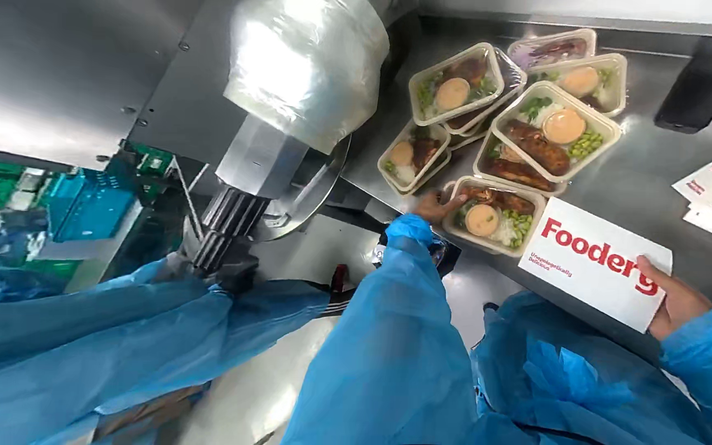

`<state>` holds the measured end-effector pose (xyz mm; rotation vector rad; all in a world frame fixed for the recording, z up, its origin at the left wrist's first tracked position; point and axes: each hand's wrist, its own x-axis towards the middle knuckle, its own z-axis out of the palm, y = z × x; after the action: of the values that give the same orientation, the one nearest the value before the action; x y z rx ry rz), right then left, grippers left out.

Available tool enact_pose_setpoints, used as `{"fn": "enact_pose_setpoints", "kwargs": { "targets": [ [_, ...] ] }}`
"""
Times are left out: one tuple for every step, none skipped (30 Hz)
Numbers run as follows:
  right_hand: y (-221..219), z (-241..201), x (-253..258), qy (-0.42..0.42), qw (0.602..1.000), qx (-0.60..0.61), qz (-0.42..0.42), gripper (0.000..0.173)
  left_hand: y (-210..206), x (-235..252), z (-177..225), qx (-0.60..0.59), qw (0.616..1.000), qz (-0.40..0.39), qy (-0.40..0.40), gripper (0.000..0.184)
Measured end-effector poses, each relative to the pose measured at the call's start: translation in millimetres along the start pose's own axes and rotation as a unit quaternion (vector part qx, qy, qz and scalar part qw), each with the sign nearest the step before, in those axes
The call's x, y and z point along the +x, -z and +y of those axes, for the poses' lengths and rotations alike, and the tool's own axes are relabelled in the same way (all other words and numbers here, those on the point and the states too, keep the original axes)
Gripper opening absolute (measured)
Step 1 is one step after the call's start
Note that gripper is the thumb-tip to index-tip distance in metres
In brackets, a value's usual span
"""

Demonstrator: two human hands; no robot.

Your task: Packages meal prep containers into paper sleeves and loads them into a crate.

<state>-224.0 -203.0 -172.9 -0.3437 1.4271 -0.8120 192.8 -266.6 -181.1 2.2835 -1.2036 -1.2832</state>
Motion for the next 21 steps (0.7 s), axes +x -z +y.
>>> {"fn": "enact_pose_setpoints", "kwargs": {
  "targets": [
    [9, 0, -5, 0.01, 1.0, 0.001, 0.003, 0.03, -7, -9, 1, -0.018, 0.999, -0.023, 0.018, 0.081],
    [21, 0, -10, 0.024, 1.0, 0.008, 0.01, 0.03, -18, -25, 4, -0.048, 0.998, -0.03, 0.037, 0.085],
    [32, -2, -18, 0.039, 0.999, 0.012, 0.027, 0.03, -35, -45, 5, -0.096, 0.993, -0.036, 0.059, 0.088],
    [41, -5, -31, 0.052, 0.997, 0.01, 0.057, 0.029, -61, -68, 3, -0.163, 0.982, -0.041, 0.087, 0.089],
    [50, -7, -44, 0.063, 0.994, 0.002, 0.09, 0.027, -91, -92, 2, -0.248, 0.961, -0.049, 0.11, 0.084],
    [59, -8, -55, 0.072, 0.99, 0.0, 0.118, 0.026, -121, -117, 5, -0.334, 0.931, -0.073, 0.128, 0.076],
    [69, -5, -65, 0.08, 0.987, 0.006, 0.137, 0.027, -145, -142, 11, -0.404, 0.895, -0.121, 0.145, 0.068],
    [80, 2, -75, 0.088, 0.985, 0.011, 0.147, 0.027, -161, -164, 16, -0.443, 0.867, -0.165, 0.155, 0.062],
    [91, 10, -84, 0.095, 0.983, 0.02, 0.157, 0.028, -167, -179, 17, -0.437, 0.87, -0.18, 0.142, 0.064],
    [101, 21, -91, 0.103, 0.979, 0.028, 0.174, 0.029, -164, -187, 18, -0.392, 0.904, -0.142, 0.098, 0.069],
    [107, 33, -101, 0.111, 0.975, 0.04, 0.191, 0.031, -157, -184, 19, -0.318, 0.945, -0.078, 0.025, 0.078],
    [111, 45, -114, 0.11, 0.97, 0.057, 0.208, 0.032, -150, -171, 22, -0.247, 0.967, -0.016, -0.059, 0.088],
    [115, 60, -126, 0.1, 0.967, 0.069, 0.223, 0.031, -145, -154, 33, -0.181, 0.973, 0.025, -0.143, 0.093],
    [120, 75, -135, 0.086, 0.965, 0.083, 0.232, 0.031, -144, -135, 50, -0.107, 0.97, 0.037, -0.213, 0.093],
    [121, 89, -144, 0.074, 0.962, 0.096, 0.246, 0.031, -148, -117, 73, -0.024, 0.965, 0.028, -0.26, 0.088],
    [120, 101, -153, 0.063, 0.958, 0.107, 0.26, 0.032, -154, -103, 95, 0.059, 0.958, 0.003, -0.28, 0.084],
    [119, 111, -158, 0.058, 0.953, 0.122, 0.271, 0.033, -162, -91, 115, 0.12, 0.951, -0.036, -0.281, 0.079],
    [119, 118, -158, 0.056, 0.95, 0.14, 0.274, 0.034, -168, -80, 131, 0.154, 0.946, -0.074, -0.275, 0.073],
    [114, 122, -155, 0.053, 0.946, 0.161, 0.277, 0.035, -169, -73, 143, 0.172, 0.942, -0.111, -0.265, 0.069],
    [108, 126, -149, 0.05, 0.943, 0.183, 0.275, 0.037, -168, -69, 146, 0.168, 0.94, -0.141, -0.261, 0.066],
    [102, 127, -141, 0.049, 0.941, 0.203, 0.267, 0.037, -167, -67, 142, 0.128, 0.939, -0.169, -0.27, 0.061]
  ]
}}
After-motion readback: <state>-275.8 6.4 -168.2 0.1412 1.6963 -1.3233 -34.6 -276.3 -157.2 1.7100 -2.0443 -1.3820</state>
